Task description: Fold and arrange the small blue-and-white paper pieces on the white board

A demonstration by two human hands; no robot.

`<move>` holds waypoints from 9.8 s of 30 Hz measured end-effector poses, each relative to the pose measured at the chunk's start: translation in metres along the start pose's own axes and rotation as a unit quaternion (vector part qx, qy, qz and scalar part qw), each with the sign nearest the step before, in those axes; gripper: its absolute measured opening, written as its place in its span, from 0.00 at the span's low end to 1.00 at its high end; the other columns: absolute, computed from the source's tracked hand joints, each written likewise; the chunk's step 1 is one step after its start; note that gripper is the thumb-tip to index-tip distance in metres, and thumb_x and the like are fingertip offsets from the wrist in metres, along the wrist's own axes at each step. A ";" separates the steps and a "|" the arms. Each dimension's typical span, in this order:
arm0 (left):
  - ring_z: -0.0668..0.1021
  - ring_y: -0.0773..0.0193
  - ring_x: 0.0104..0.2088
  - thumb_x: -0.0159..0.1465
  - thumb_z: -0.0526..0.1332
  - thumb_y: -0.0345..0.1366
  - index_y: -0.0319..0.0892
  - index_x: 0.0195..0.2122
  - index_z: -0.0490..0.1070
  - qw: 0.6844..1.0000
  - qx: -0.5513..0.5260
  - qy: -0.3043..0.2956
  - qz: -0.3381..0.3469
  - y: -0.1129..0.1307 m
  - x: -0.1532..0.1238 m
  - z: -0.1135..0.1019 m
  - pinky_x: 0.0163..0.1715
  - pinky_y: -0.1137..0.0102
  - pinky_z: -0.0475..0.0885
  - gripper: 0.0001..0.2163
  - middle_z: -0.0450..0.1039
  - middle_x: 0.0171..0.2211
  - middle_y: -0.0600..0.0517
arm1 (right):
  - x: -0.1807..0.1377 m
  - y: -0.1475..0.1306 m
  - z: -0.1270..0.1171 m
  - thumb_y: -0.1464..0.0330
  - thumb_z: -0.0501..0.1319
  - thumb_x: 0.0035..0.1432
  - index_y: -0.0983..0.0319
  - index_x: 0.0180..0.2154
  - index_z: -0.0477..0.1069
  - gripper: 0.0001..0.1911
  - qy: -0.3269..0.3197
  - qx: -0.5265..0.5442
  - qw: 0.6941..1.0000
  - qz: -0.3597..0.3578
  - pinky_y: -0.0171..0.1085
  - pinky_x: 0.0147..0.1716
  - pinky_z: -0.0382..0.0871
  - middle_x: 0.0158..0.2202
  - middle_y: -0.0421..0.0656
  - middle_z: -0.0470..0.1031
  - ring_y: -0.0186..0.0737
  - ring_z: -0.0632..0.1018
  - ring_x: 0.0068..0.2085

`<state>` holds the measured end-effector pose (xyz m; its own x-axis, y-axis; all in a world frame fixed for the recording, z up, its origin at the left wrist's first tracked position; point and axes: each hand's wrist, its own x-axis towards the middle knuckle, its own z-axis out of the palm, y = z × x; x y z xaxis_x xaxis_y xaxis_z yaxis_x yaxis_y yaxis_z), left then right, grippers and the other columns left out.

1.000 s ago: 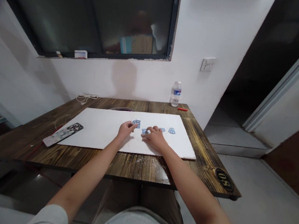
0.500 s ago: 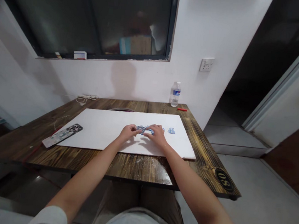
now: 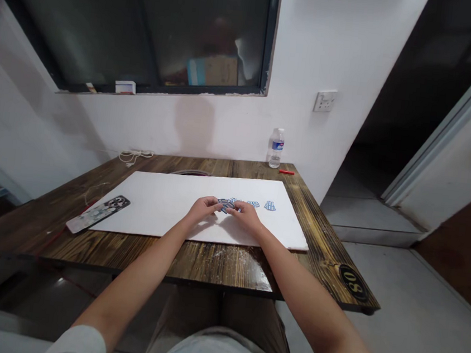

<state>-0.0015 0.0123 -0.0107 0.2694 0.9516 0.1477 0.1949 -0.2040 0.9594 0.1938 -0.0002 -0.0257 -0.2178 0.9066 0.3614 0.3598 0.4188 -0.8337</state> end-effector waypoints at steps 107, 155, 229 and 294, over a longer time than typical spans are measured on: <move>0.70 0.54 0.57 0.66 0.56 0.40 0.50 0.52 0.73 0.853 0.451 -0.176 0.195 0.010 -0.018 0.012 0.56 0.57 0.62 0.14 0.72 0.56 0.52 | 0.002 0.008 -0.050 0.67 0.61 0.61 0.58 0.42 0.78 0.09 -0.110 -0.451 0.882 -0.076 0.40 0.45 0.55 0.43 0.46 0.80 0.46 0.73 0.48; 0.73 0.55 0.47 0.63 0.58 0.34 0.43 0.40 0.78 0.909 0.397 -0.004 0.127 0.003 -0.013 0.008 0.49 0.62 0.69 0.09 0.74 0.41 0.47 | -0.003 0.013 -0.038 0.64 0.59 0.62 0.60 0.48 0.75 0.15 -0.008 -0.447 0.893 0.046 0.43 0.43 0.57 0.50 0.52 0.75 0.53 0.68 0.51; 0.76 0.61 0.38 0.62 0.59 0.32 0.41 0.34 0.78 0.960 0.246 0.128 0.042 0.001 -0.007 0.005 0.41 0.68 0.72 0.08 0.76 0.38 0.49 | -0.003 0.007 -0.080 0.74 0.54 0.58 0.64 0.39 0.79 0.14 0.082 -0.464 0.857 0.207 0.37 0.35 0.64 0.39 0.55 0.80 0.48 0.79 0.42; 0.73 0.56 0.44 0.62 0.57 0.32 0.43 0.34 0.75 0.911 0.382 0.038 0.147 0.006 -0.007 0.007 0.49 0.62 0.67 0.06 0.77 0.38 0.49 | 0.016 0.002 0.001 0.75 0.52 0.63 0.67 0.42 0.75 0.13 -0.065 -0.467 0.879 -0.067 0.42 0.45 0.60 0.40 0.56 0.77 0.49 0.74 0.45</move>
<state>0.0047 0.0025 -0.0077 0.3564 0.8367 0.4157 0.7325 -0.5265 0.4316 0.1898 0.0148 -0.0224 -0.3949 0.8582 0.3279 0.8982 0.4357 -0.0587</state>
